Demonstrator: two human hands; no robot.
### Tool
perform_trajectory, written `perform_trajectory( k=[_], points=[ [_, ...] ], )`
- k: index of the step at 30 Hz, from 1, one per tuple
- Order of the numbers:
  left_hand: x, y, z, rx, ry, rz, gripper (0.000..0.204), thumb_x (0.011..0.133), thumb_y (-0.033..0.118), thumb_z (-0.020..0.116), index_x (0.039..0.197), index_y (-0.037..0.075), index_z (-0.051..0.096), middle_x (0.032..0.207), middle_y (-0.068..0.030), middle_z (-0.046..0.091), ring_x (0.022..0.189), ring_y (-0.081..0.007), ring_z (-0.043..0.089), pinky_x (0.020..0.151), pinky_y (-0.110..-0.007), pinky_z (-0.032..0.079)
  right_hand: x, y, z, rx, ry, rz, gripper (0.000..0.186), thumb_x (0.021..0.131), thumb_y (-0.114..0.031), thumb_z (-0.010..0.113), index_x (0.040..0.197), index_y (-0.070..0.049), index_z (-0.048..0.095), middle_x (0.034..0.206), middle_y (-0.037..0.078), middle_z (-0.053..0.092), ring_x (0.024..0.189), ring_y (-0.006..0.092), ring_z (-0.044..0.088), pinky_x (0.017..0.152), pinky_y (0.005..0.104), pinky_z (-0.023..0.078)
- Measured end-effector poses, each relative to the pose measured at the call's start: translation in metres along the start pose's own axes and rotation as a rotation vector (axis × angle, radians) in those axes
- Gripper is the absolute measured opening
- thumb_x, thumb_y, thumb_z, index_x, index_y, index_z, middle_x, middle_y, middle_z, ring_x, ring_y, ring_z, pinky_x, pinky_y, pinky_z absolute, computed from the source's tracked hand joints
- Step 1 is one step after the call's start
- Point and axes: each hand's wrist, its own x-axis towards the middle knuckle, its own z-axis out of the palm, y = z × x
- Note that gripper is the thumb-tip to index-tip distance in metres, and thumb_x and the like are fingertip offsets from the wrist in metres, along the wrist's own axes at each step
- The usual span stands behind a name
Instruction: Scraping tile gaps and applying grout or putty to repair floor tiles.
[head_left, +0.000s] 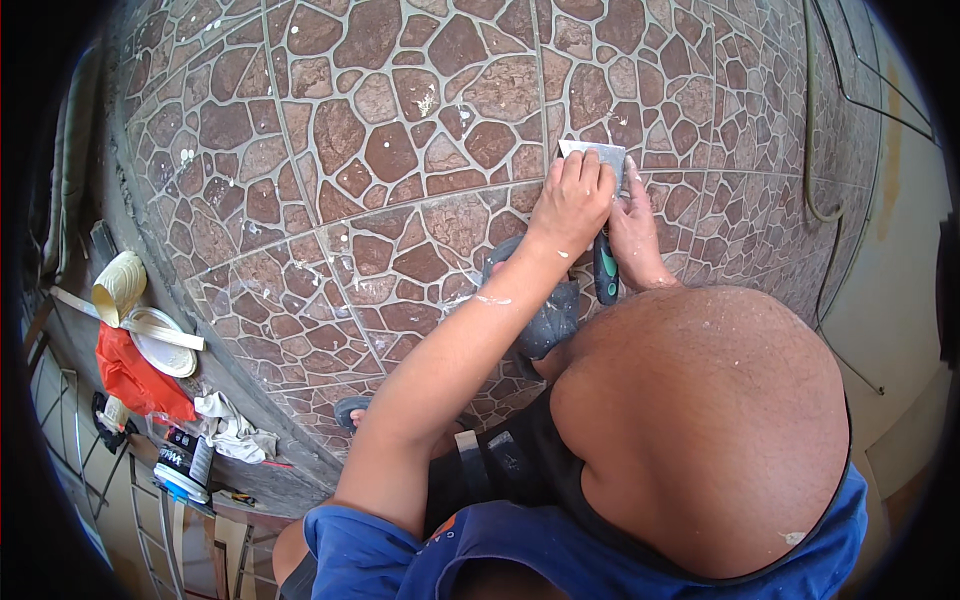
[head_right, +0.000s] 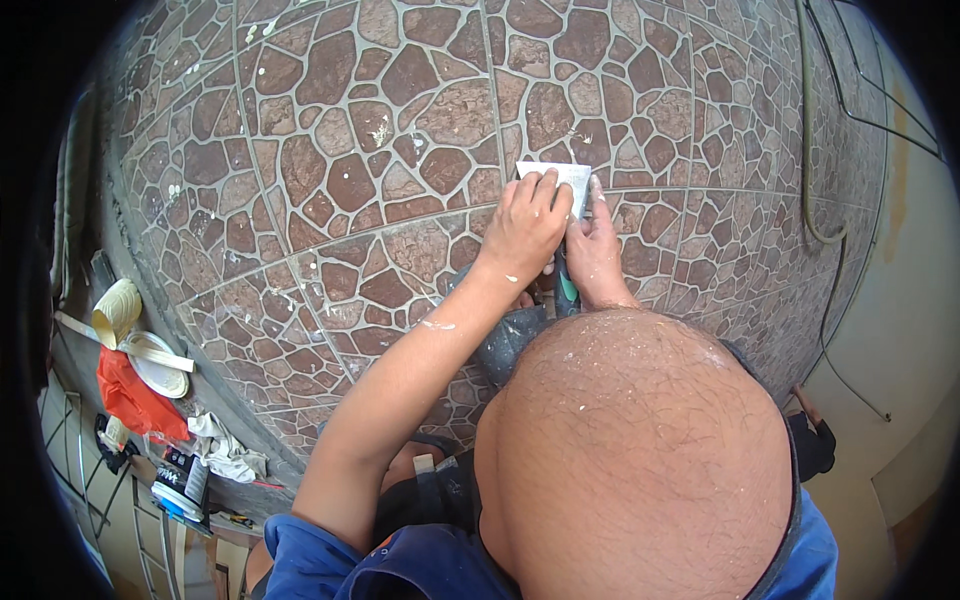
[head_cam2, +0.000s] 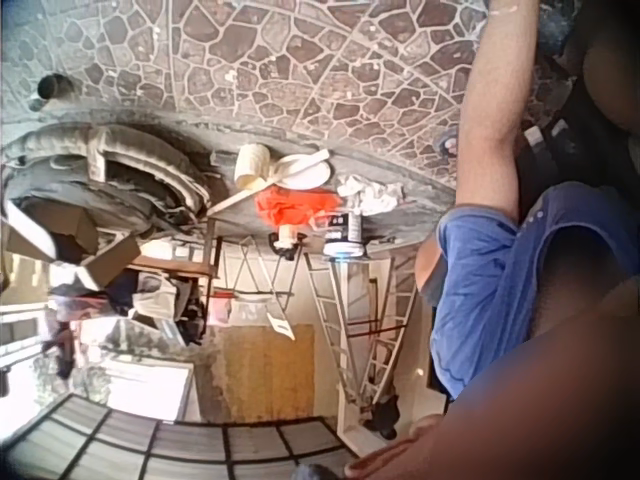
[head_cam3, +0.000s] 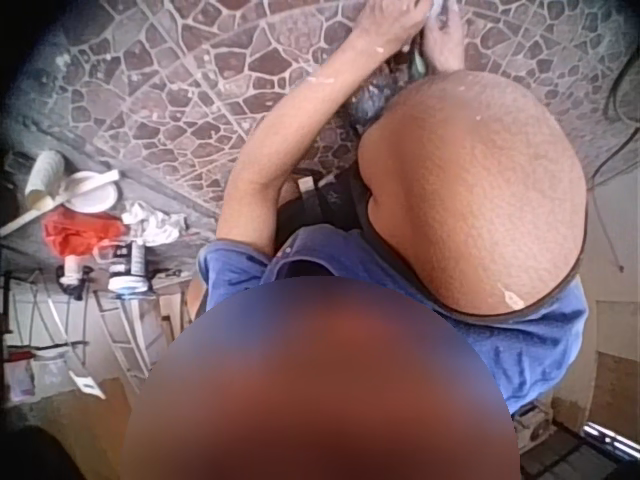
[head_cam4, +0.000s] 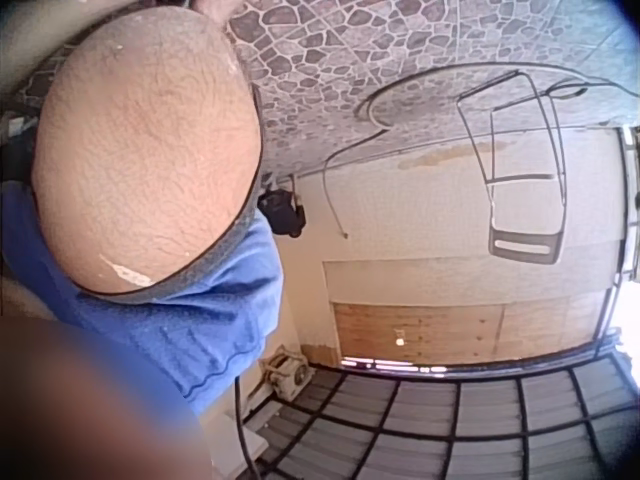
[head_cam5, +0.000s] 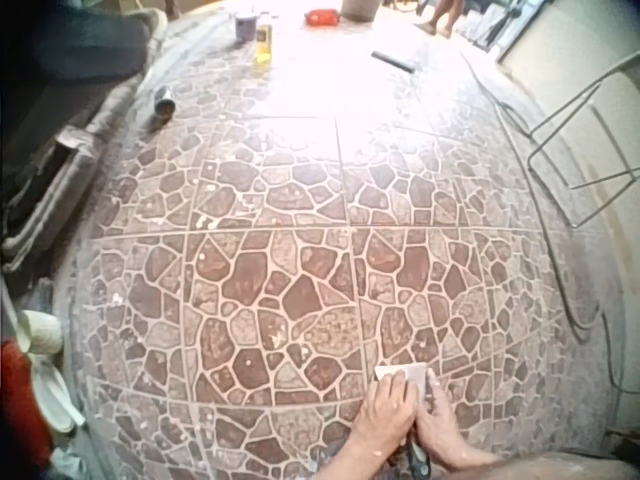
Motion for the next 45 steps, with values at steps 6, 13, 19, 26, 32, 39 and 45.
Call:
perform_trajectory(
  k=[6, 13, 19, 26, 32, 39, 45],
  points=[
    [0.006, -0.02, -0.002, -0.022, -0.054, 0.108, 0.028, 0.076, 0.012, 0.057, 0.098, -0.003, 0.066, 0.108, -0.0176, 0.065, 0.106, -0.0288, 0.059, 0.09, -0.038, 0.046, 0.01, 0.007, 0.007, -0.008, 0.004, -0.059, 0.067, 0.094, -0.004, 0.048, 0.15, -0.006, 0.012, 0.082, 0.007, 0.061, 0.065, 0.0096, 0.057, 0.055, 0.0247, 0.048],
    [0.001, -0.009, -0.003, 0.024, -0.047, 0.056, 0.029, 0.076, 0.011, 0.057, 0.098, -0.005, 0.066, 0.108, -0.0194, 0.065, 0.105, -0.0296, 0.059, 0.09, -0.039, 0.046, 0.009, 0.01, 0.004, 0.028, -0.046, -0.044, 0.064, 0.093, -0.002, 0.047, 0.149, -0.003, 0.015, 0.116, 0.015, 0.059, 0.097, 0.0139, 0.059, 0.081, 0.0263, 0.049],
    [-0.003, -0.007, -0.004, 0.034, -0.026, 0.028, 0.029, 0.077, 0.01, 0.056, 0.099, -0.005, 0.065, 0.108, -0.0207, 0.065, 0.106, -0.0297, 0.059, 0.09, -0.039, 0.046, 0.011, 0.015, 0.005, -0.046, -0.037, -0.074, 0.063, 0.093, -0.004, 0.047, 0.149, -0.003, 0.017, 0.114, 0.014, 0.06, 0.094, 0.0142, 0.059, 0.078, 0.0262, 0.049],
    [0.003, -0.011, -0.009, 0.063, -0.035, 0.018, 0.026, 0.077, 0.011, 0.056, 0.098, -0.003, 0.066, 0.107, -0.0182, 0.066, 0.104, -0.0285, 0.06, 0.089, -0.037, 0.047, 0.012, 0.003, 0.002, -0.122, -0.073, -0.053, 0.063, 0.094, -0.006, 0.046, 0.149, -0.006, 0.016, 0.1, 0.01, 0.058, 0.08, 0.0117, 0.055, 0.065, 0.0245, 0.046],
    [0.006, -0.05, -0.012, -0.11, -0.135, 0.169, 0.026, 0.076, 0.01, 0.058, 0.099, 0.003, 0.068, 0.112, -0.0118, 0.065, 0.109, -0.0241, 0.059, 0.093, -0.036, 0.046, -0.01, -0.004, 0.032, 0.307, -0.092, 0.101, 0.064, 0.097, -0.012, 0.046, 0.147, -0.015, 0.006, 0.088, 0.01, 0.059, 0.066, 0.0156, 0.06, 0.055, 0.0292, 0.054],
    [0.03, -0.051, -0.01, -0.095, -0.287, 0.304, 0.025, 0.077, 0.011, 0.058, 0.099, 0.005, 0.068, 0.113, -0.01, 0.065, 0.111, -0.0229, 0.058, 0.095, -0.035, 0.046, 0.006, -0.006, 0.022, 0.606, -0.024, 0.244, 0.022, 0.099, -0.017, 0.043, 0.116, -0.004, 0.037, 0.101, 0.013, 0.052, 0.07, 0.0222, 0.063, 0.058, 0.0375, 0.058],
    [0.032, -0.03, 0.003, -0.087, -0.165, 0.218, 0.021, 0.077, 0.012, 0.058, 0.093, 0.003, 0.068, 0.109, -0.0124, 0.066, 0.107, -0.024, 0.061, 0.092, -0.036, 0.047, 0.016, -0.001, 0.002, 0.571, -0.02, 0.177, 0.013, 0.098, -0.017, 0.046, 0.102, -0.005, 0.044, 0.087, 0.007, 0.055, 0.066, 0.0168, 0.06, 0.056, 0.033, 0.056]
  ],
)
